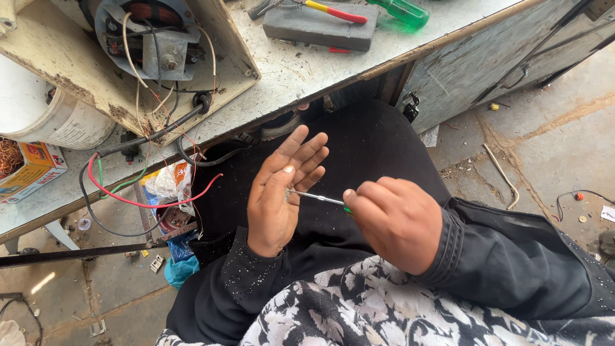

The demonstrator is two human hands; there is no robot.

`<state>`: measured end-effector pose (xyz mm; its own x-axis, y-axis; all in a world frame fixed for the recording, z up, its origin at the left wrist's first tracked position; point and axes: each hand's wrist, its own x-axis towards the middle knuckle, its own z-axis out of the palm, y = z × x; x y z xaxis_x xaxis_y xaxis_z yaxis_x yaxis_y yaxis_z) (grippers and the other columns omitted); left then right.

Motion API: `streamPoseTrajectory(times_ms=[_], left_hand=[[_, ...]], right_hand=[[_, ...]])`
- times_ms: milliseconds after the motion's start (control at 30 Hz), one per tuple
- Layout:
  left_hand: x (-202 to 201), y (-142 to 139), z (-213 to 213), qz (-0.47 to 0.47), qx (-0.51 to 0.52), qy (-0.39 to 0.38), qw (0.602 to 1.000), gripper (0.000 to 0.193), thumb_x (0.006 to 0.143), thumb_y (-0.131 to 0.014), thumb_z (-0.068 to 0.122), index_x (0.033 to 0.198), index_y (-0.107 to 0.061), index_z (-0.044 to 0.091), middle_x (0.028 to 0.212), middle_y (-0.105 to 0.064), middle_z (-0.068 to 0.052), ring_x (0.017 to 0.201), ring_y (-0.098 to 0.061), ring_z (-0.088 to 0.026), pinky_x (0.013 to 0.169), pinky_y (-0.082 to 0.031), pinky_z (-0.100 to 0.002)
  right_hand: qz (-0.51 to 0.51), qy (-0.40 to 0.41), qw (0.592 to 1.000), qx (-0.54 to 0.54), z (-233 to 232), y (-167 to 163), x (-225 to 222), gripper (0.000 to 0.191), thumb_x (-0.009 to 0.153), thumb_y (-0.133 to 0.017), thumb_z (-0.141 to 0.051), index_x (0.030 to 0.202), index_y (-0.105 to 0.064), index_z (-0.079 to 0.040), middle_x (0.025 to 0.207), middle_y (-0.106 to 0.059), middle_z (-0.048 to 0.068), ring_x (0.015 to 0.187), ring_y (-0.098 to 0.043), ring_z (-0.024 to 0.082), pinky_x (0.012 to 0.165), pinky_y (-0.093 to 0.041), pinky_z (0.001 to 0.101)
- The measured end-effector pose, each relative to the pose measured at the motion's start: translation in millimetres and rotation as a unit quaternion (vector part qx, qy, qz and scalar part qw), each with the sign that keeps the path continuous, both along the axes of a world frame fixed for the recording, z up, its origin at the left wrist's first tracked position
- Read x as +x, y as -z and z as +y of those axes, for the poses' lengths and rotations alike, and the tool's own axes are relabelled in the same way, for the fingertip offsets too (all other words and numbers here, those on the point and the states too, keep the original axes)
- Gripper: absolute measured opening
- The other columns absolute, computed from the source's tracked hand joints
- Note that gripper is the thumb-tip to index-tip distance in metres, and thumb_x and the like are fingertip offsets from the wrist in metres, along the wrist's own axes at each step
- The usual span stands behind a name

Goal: The person sits on the floor and uses a screwdriver to manipulate a small white electrical component held in their left hand. They repeatedly insert the screwdriver into the component's slots and turn it, occasionally adjusting their grip on the object.

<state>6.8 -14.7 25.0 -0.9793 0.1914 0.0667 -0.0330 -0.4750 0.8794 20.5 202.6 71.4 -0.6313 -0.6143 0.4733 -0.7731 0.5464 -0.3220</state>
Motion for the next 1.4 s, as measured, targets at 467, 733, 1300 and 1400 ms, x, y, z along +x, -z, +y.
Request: streamPoseTrajectory(times_ms=[467, 733, 1300, 1400], left_hand=[[3.0, 1.9, 1.3, 0.012, -0.006, 0.015, 1.0, 0.053, 0.106, -0.029, 0.009, 0.157, -0.036, -0.003, 0.153, -0.051, -0.027, 0.14, -0.055, -0.033, 0.113, -0.049, -0.038], [0.5, 0.7, -2.3, 0.01, -0.011, 0.001, 1.0, 0.053, 0.105, -0.029, 0.009, 0.157, -0.036, -0.002, 0.153, -0.051, -0.026, 0.141, -0.054, -0.032, 0.113, -0.049, -0.038], [0.3, -2.9, -2.9, 0.015, 0.004, 0.005, 1.0, 0.054, 0.105, -0.029, 0.008, 0.157, -0.036, -0.003, 0.154, -0.051, -0.027, 0.141, -0.054, -0.033, 0.114, -0.048, -0.039], [1.5, -3.6, -1.9, 0.018, 0.0, 0.014, 1.0, 0.055, 0.104, -0.029, 0.007, 0.157, -0.035, -0.003, 0.154, -0.05, -0.027, 0.141, -0.053, -0.033, 0.114, -0.048, -0.04]], right_hand=[[-0.094, 0.021, 0.995, -0.012, 1.6, -5.8, 2.0, 0.019, 0.083, -0.073, -0.013, 0.096, -0.064, -0.002, 0.08, -0.061, 0.01, 0.068, -0.064, 0.027, 0.061, -0.052, 0.0379], [0.04, -0.023, 0.999, -0.014, 1.8, -1.5, -3.6, 0.03, 0.08, -0.072, -0.005, 0.109, -0.066, -0.003, 0.092, -0.063, 0.007, 0.073, -0.063, 0.025, 0.065, -0.051, 0.0354], [0.078, -0.006, 0.997, -0.016, 2.7, -1.6, -1.9, 0.034, 0.079, -0.071, -0.007, 0.112, -0.067, -0.005, 0.103, -0.07, 0.008, 0.078, -0.066, 0.025, 0.068, -0.053, 0.038], [0.058, 0.009, 0.998, -0.035, 5.0, 2.1, -3.8, 0.031, 0.086, -0.072, -0.013, 0.114, -0.065, -0.002, 0.099, -0.069, 0.009, 0.079, -0.066, 0.025, 0.069, -0.053, 0.0367]])
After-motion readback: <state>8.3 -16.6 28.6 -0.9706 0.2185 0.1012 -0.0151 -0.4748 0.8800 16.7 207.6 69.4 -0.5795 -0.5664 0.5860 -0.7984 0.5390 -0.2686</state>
